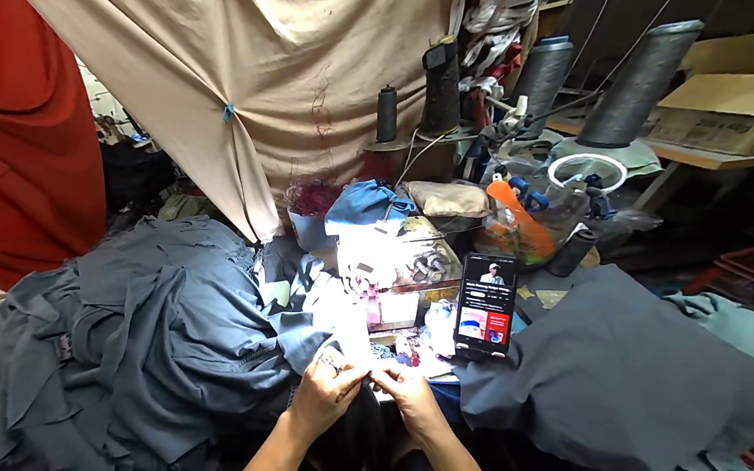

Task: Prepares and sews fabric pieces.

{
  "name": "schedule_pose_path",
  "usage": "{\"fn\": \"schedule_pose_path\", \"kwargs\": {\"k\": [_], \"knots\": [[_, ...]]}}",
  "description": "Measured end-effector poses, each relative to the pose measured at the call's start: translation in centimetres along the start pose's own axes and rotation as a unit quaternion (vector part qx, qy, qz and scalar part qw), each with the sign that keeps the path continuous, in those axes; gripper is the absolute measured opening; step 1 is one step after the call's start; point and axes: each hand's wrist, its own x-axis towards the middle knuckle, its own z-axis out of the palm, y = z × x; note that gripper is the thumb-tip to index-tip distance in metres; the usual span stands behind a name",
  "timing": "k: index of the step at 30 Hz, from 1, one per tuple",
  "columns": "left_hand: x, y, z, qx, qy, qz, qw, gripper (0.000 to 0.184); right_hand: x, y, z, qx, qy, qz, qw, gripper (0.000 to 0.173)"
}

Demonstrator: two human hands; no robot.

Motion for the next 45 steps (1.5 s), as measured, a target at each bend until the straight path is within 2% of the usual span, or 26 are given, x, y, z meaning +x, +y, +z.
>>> {"fn": "schedule_pose_path", "kwargs": {"k": [7, 10, 11, 13, 14, 16, 19, 25, 31, 33, 36, 42, 45], "knots": [[0.1, 0.0, 0.1, -0.003, -0.011, 0.023, 1.000, 0.012, -0.1, -0.4, 0.2, -0.011, -0.005, -0.011, 1.000, 0.013], [-0.3, 0.0, 0.5, 0.020, 0.015, 0.032, 0.999, 0.011, 0.1, -0.5, 0.5, -0.014, 0.019, -0.019, 1.000, 0.012], [-0.5, -0.1, 0.8, 0.045, 0.029, 0.026, 0.998, 0.016, 0.2, -0.6, 0.6, -0.012, 0.022, -0.020, 0.999, 0.012], [-0.7, -0.5, 1.5, 0.142, 0.033, 0.011, 0.989, 0.038, 0.4, -1.1, 0.7, -0.023, 0.023, -0.026, 0.999, 0.013], [-0.6, -1.0, 1.8, 0.183, 0.039, 0.006, 0.982, 0.042, 0.5, -1.1, 0.9, -0.036, 0.026, -0.037, 0.998, 0.013], [0.3, -1.7, 1.9, 0.243, 0.040, -0.005, 0.969, 0.034, 0.5, -1.0, 1.1, -0.066, 0.025, -0.057, 0.996, 0.013], [3.0, -1.6, 0.9, 0.270, -0.003, -0.038, 0.962, 0.042, 0.5, 0.4, 1.0, -0.125, 0.037, -0.073, 0.989, 0.011], [4.5, -1.7, 0.2, 0.277, -0.125, -0.068, 0.950, 0.056, 0.1, 0.8, 1.2, -0.138, 0.044, -0.067, 0.987, 0.010], [4.7, -3.5, -0.4, 0.249, -0.108, -0.037, 0.962, 0.047, 5.0, -0.8, 1.9, -0.216, 0.062, -0.096, 0.970, 0.016], [4.9, -4.3, -0.6, 0.229, -0.089, -0.021, 0.969, 0.037, 6.8, -1.8, 2.4, -0.202, 0.067, -0.047, 0.976, 0.019], [5.5, -4.8, -0.8, 0.193, -0.087, -0.013, 0.977, 0.032, 8.3, -2.9, 3.1, -0.152, 0.076, 0.015, 0.985, 0.020], [6.8, -4.9, -0.9, 0.134, -0.129, -0.059, 0.981, 0.031, 9.7, -2.9, 3.2, -0.164, 0.081, 0.022, 0.983, 0.016], [8.0, -4.6, -1.0, 0.144, -0.210, -0.137, 0.957, 0.033, 9.9, -2.5, 3.0, -0.174, 0.076, 0.037, 0.981, 0.023]]}}
